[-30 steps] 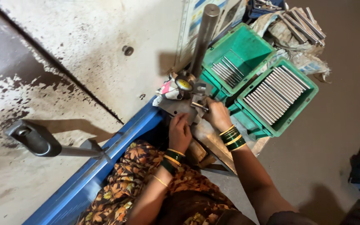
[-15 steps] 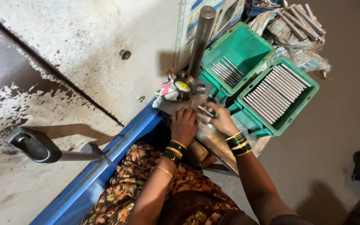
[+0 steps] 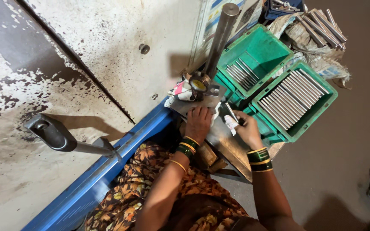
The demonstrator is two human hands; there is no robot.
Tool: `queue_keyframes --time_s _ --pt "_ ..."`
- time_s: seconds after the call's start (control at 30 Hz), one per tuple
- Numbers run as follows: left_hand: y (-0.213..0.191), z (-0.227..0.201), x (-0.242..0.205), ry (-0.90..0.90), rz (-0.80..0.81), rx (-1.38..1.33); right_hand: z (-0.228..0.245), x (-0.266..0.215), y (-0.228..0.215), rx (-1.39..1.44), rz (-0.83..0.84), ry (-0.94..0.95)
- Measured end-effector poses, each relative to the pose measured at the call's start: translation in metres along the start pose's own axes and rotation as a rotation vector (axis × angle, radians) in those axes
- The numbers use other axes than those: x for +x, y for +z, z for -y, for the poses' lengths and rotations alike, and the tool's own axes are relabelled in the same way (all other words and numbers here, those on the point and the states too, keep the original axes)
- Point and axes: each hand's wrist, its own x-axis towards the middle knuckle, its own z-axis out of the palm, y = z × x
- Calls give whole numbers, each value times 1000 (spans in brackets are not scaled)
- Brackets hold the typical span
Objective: The person operates a metalworking machine, using a cloth to wipe a metal rod held in the chuck. They open and close the machine door, adjust the rod, and place it into a green storage box containing similar rods.
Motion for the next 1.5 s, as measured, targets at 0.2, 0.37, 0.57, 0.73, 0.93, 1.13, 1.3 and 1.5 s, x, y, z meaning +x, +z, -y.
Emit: queue_keyframes --time_s 0.2,0.37,0.57,0.73,0.93,1.13,1.3,1.5 --pt "15 5 -4 -520 -44 -610 23 -4 -16 374 92 -6" --pt "2 -5 -16 -951 -48 -1495 41 -11 -20 600 131 48" --pt "-40 -25 -16 -1217 -18 -1951 40 -19 3 879 182 75" --pt "-69 -32 -7 -1203 -59 -2092 64 -16 26 501 29 -198" --pt "-85 -29 -4 -1225 -30 -2082 109 -29 33 298 -55 -250" --pt "-95 -25 -5 -1195 77 -2077 126 -34 32 24 -165 -354" --pt "-95 -22 -1 -1268 122 -1976 114 -35 40 9 -222 -390" --pt "-93 -22 -3 -1291 187 -1994 100 -39 49 -11 -323 -466"
